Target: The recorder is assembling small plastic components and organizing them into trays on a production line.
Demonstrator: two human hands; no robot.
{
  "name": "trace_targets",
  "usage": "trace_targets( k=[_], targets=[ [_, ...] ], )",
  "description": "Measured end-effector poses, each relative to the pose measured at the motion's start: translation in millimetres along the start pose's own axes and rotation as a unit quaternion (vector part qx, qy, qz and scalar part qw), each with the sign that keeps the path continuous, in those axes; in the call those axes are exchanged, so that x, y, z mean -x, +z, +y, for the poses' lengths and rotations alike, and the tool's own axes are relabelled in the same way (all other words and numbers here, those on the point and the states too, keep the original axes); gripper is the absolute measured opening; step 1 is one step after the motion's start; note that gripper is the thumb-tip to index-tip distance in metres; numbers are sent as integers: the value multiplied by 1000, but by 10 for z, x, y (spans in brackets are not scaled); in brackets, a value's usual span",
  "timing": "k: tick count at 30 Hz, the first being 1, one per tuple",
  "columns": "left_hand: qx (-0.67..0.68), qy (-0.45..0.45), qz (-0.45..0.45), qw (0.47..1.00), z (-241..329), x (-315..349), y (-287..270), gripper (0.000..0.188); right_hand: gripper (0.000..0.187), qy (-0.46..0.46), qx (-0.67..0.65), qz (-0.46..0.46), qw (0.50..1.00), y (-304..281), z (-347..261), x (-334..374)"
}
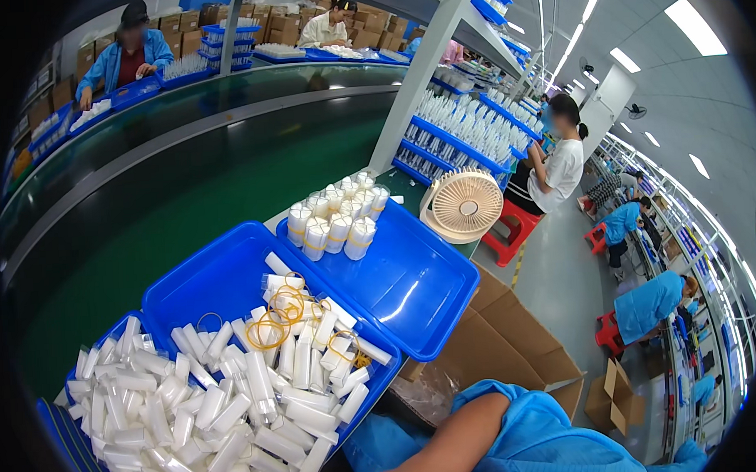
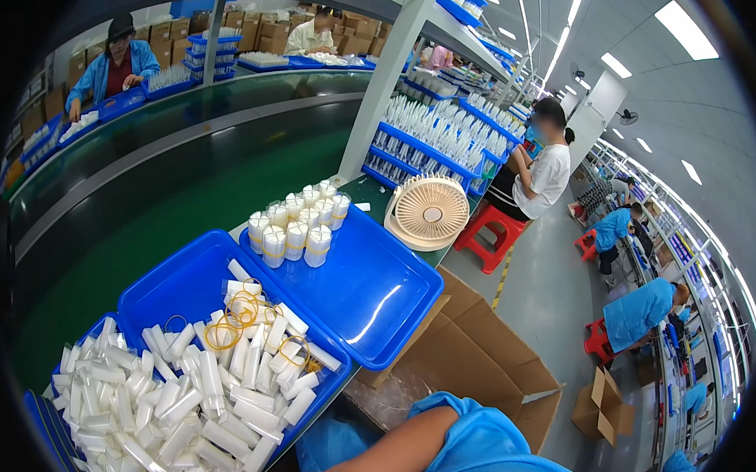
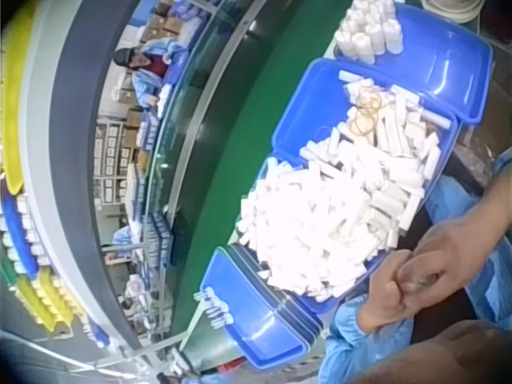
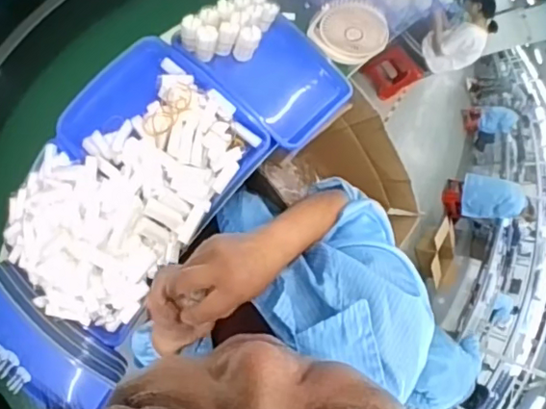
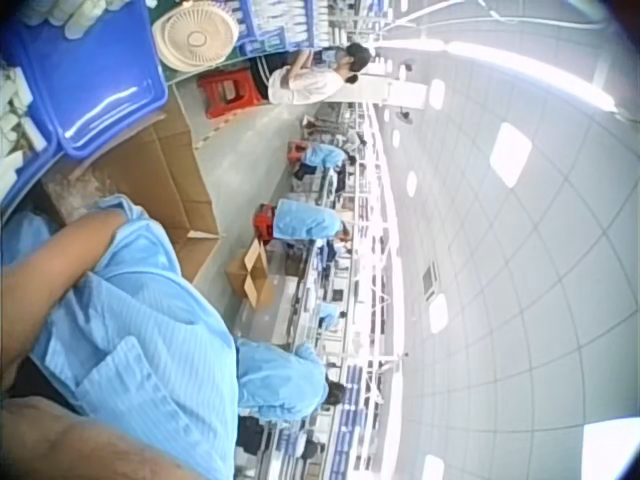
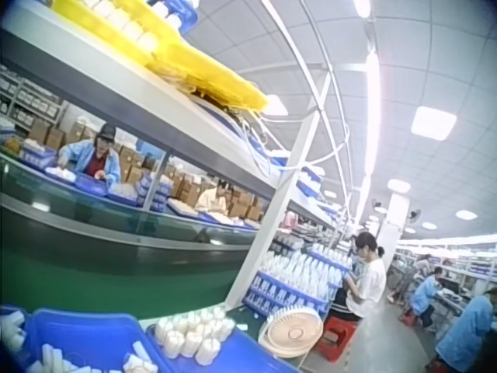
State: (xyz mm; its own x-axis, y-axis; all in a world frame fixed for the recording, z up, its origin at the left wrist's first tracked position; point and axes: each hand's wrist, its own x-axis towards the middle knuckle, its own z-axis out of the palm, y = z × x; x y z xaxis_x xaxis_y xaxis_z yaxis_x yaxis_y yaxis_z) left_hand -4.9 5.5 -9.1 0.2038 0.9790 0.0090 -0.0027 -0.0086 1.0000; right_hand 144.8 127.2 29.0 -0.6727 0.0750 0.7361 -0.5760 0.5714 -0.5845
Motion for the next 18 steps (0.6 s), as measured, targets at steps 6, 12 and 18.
trace_targets(
  k=[6, 12, 18],
  targets=[
    [77, 206, 112, 969, 98, 13, 197, 74, 20, 127, 107, 23, 986, -725, -109, -27],
    [156, 368, -47, 915, 11, -72, -35, 57, 26, 366, 541, 48, 756, -1527, -7, 251],
    [152, 238, -1, 959, -30, -108, -67, 56, 26, 490, 528, 34, 693, -1883, 280, 771]
  ],
)
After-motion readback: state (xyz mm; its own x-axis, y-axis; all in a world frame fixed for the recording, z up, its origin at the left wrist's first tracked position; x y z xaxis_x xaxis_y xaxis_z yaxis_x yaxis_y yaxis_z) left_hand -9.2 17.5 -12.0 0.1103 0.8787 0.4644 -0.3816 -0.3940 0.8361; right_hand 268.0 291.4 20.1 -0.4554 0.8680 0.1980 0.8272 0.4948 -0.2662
